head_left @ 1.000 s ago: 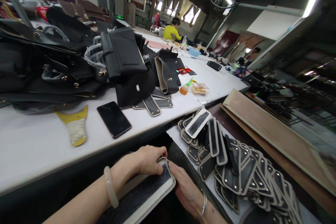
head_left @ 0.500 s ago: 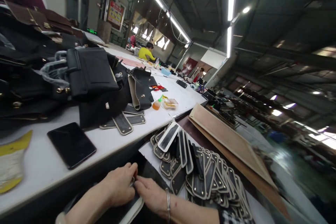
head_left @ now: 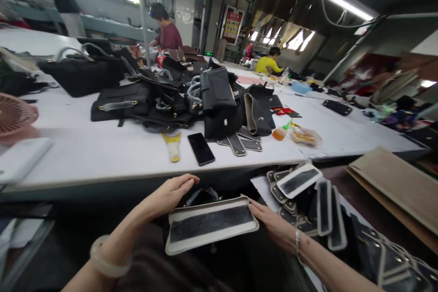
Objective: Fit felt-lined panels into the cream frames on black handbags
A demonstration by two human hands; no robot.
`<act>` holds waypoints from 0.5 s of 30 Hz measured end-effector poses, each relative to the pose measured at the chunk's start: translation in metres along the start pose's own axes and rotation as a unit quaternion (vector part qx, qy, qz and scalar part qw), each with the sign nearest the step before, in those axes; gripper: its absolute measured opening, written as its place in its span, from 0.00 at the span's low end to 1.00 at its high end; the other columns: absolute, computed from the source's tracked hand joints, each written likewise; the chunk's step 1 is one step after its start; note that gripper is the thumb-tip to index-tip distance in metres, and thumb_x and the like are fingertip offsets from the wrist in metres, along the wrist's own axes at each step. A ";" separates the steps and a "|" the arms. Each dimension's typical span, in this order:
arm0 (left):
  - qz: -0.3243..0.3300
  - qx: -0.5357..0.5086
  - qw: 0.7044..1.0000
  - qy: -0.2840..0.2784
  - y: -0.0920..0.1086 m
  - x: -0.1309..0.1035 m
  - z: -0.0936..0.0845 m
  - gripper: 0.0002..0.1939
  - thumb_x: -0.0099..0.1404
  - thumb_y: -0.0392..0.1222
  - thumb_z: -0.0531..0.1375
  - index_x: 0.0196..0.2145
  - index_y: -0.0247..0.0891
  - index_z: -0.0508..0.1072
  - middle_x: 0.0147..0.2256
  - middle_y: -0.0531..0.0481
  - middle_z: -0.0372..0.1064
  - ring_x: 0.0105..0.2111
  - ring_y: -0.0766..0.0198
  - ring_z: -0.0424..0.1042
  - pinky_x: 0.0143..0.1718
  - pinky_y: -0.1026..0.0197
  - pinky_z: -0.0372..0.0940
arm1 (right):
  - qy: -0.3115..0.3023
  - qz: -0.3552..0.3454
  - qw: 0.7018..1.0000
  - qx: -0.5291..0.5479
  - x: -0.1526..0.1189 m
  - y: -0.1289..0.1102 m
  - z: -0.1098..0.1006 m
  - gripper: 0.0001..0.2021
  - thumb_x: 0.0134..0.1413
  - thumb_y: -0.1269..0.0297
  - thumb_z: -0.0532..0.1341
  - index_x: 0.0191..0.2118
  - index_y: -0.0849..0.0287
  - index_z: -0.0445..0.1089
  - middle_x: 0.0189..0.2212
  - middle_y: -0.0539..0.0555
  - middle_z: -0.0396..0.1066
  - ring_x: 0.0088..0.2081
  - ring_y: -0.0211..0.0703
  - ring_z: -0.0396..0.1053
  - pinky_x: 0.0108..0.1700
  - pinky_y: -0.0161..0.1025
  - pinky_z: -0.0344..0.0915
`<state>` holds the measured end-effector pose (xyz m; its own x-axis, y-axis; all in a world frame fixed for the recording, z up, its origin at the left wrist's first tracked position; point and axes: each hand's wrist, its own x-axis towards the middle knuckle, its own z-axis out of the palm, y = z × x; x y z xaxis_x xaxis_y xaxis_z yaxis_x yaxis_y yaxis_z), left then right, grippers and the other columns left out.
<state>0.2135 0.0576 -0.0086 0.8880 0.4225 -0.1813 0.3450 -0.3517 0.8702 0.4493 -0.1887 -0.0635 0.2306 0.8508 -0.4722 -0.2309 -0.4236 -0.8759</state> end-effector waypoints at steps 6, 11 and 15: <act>-0.110 -0.313 0.939 0.084 -0.046 -0.069 0.035 0.23 0.69 0.57 0.51 0.53 0.43 0.72 0.56 0.49 0.69 0.58 0.51 0.63 0.63 0.50 0.52 | -0.035 0.077 0.994 0.063 0.003 0.001 -0.013 0.31 0.59 0.50 0.61 0.65 0.46 0.54 0.58 0.51 0.66 0.55 0.46 0.66 0.52 0.39 0.64; -0.122 -0.415 0.894 0.118 -0.066 -0.080 0.068 0.23 0.66 0.53 0.58 0.56 0.47 0.68 0.59 0.52 0.64 0.61 0.53 0.59 0.63 0.53 0.51 | -0.059 0.122 0.991 -0.008 0.001 -0.012 -0.024 0.32 0.55 0.46 0.62 0.64 0.41 0.55 0.62 0.47 0.61 0.60 0.52 0.61 0.58 0.45 0.62; -0.130 -0.446 0.875 0.135 -0.069 -0.076 0.074 0.24 0.63 0.50 0.62 0.55 0.44 0.70 0.56 0.48 0.68 0.58 0.51 0.63 0.60 0.53 0.56 | -0.018 0.111 0.984 -0.137 0.014 -0.005 -0.034 0.35 0.48 0.39 0.63 0.62 0.38 0.59 0.61 0.49 0.63 0.63 0.57 0.56 0.58 0.48 0.64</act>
<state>0.1443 -0.0118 -0.0889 0.6688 0.6165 -0.4155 0.0418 0.5268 0.8489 0.4854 -0.1854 -0.0689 0.1683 0.7367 -0.6550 -0.0076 -0.6635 -0.7482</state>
